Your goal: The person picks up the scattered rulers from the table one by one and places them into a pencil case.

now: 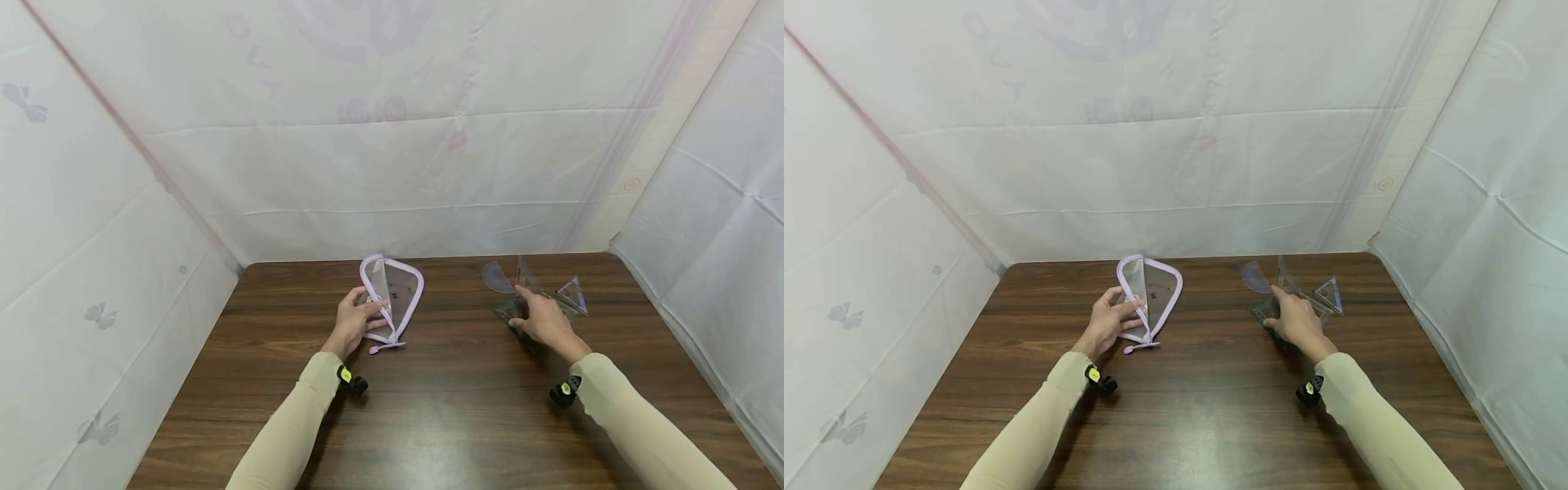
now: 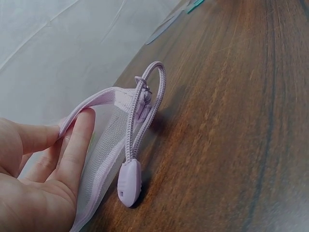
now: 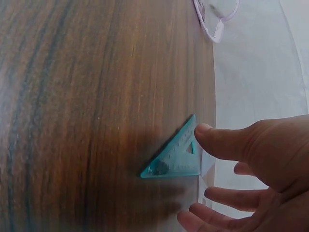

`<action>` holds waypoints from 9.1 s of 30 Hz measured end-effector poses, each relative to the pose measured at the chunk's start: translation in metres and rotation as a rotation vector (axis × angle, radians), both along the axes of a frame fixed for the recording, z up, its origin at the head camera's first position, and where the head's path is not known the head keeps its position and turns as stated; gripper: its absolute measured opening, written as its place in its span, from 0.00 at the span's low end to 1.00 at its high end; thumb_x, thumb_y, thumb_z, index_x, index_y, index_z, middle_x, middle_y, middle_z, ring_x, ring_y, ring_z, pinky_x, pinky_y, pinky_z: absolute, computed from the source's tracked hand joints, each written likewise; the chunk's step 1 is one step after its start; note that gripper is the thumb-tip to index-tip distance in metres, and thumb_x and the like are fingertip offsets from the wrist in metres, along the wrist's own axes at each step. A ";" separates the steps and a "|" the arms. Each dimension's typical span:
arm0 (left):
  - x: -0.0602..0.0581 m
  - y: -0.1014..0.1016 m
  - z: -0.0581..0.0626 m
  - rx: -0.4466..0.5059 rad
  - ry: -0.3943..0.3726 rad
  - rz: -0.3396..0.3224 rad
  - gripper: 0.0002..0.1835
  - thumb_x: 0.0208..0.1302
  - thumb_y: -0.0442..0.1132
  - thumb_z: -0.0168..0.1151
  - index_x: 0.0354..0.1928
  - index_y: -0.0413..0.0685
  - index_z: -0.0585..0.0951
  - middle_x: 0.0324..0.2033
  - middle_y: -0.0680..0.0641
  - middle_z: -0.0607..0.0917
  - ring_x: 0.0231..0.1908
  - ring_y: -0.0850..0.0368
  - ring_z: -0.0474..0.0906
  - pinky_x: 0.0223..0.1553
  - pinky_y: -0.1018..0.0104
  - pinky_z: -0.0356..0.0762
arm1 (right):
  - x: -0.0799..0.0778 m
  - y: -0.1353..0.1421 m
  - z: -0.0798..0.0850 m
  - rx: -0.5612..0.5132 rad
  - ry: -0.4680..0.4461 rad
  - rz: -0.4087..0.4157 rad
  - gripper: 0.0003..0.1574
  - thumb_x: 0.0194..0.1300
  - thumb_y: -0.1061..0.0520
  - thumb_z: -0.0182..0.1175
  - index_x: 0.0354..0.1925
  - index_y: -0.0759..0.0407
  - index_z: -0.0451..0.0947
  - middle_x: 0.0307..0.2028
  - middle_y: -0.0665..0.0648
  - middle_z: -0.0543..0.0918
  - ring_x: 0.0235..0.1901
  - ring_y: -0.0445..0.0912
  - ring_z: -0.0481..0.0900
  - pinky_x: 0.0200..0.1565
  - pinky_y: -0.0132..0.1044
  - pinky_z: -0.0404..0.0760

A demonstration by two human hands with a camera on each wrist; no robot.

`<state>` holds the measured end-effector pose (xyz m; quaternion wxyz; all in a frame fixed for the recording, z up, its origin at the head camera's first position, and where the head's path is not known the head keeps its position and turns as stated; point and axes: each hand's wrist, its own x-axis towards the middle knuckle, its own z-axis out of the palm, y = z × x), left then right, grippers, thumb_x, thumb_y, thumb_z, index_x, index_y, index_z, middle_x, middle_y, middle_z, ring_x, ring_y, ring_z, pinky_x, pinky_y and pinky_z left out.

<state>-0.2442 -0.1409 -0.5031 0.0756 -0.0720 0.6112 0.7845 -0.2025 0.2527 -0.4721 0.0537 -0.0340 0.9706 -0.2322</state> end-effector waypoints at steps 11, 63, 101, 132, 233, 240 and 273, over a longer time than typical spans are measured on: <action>0.001 -0.001 0.000 0.013 0.001 -0.009 0.25 0.69 0.23 0.62 0.65 0.38 0.69 0.43 0.39 0.87 0.39 0.50 0.87 0.40 0.52 0.90 | -0.005 -0.011 -0.007 0.030 -0.005 0.014 0.53 0.66 0.51 0.72 0.78 0.63 0.57 0.64 0.77 0.74 0.52 0.72 0.79 0.44 0.66 0.84; 0.004 -0.001 0.000 -0.011 0.015 -0.017 0.26 0.69 0.22 0.61 0.67 0.36 0.68 0.49 0.33 0.86 0.46 0.44 0.86 0.41 0.52 0.90 | -0.009 -0.011 -0.012 0.002 0.134 0.042 0.42 0.57 0.65 0.76 0.66 0.74 0.71 0.56 0.79 0.79 0.53 0.73 0.77 0.51 0.66 0.80; 0.005 0.002 0.004 -0.022 -0.002 -0.027 0.26 0.69 0.24 0.63 0.67 0.39 0.70 0.44 0.36 0.88 0.36 0.51 0.87 0.40 0.53 0.90 | -0.013 0.004 0.000 -0.112 0.194 0.012 0.35 0.61 0.74 0.65 0.67 0.68 0.73 0.46 0.73 0.84 0.16 0.45 0.65 0.19 0.34 0.63; 0.008 0.009 0.005 -0.055 0.040 -0.008 0.22 0.67 0.21 0.63 0.61 0.37 0.75 0.53 0.34 0.86 0.37 0.51 0.87 0.34 0.53 0.91 | -0.033 0.000 0.016 -0.151 0.204 0.029 0.34 0.64 0.72 0.64 0.68 0.68 0.71 0.48 0.72 0.82 0.15 0.44 0.64 0.16 0.34 0.60; 0.005 0.019 0.008 -0.055 -0.019 0.026 0.20 0.67 0.21 0.61 0.59 0.37 0.76 0.49 0.37 0.88 0.28 0.54 0.81 0.30 0.58 0.90 | -0.107 -0.115 0.017 -0.493 0.084 0.042 0.35 0.63 0.70 0.69 0.68 0.62 0.75 0.45 0.65 0.85 0.26 0.47 0.86 0.27 0.36 0.89; 0.006 0.021 0.010 -0.059 -0.010 0.014 0.19 0.68 0.22 0.61 0.59 0.38 0.76 0.48 0.37 0.88 0.31 0.55 0.84 0.30 0.58 0.90 | -0.108 -0.124 0.014 -0.533 0.071 0.032 0.35 0.63 0.71 0.69 0.67 0.62 0.76 0.45 0.65 0.84 0.23 0.46 0.85 0.26 0.36 0.89; 0.005 0.026 0.008 -0.070 -0.015 -0.014 0.21 0.69 0.22 0.61 0.63 0.38 0.74 0.54 0.33 0.85 0.34 0.53 0.86 0.33 0.56 0.90 | -0.103 -0.171 -0.006 -0.629 0.066 0.038 0.35 0.63 0.72 0.69 0.67 0.64 0.75 0.44 0.65 0.83 0.28 0.57 0.88 0.30 0.44 0.91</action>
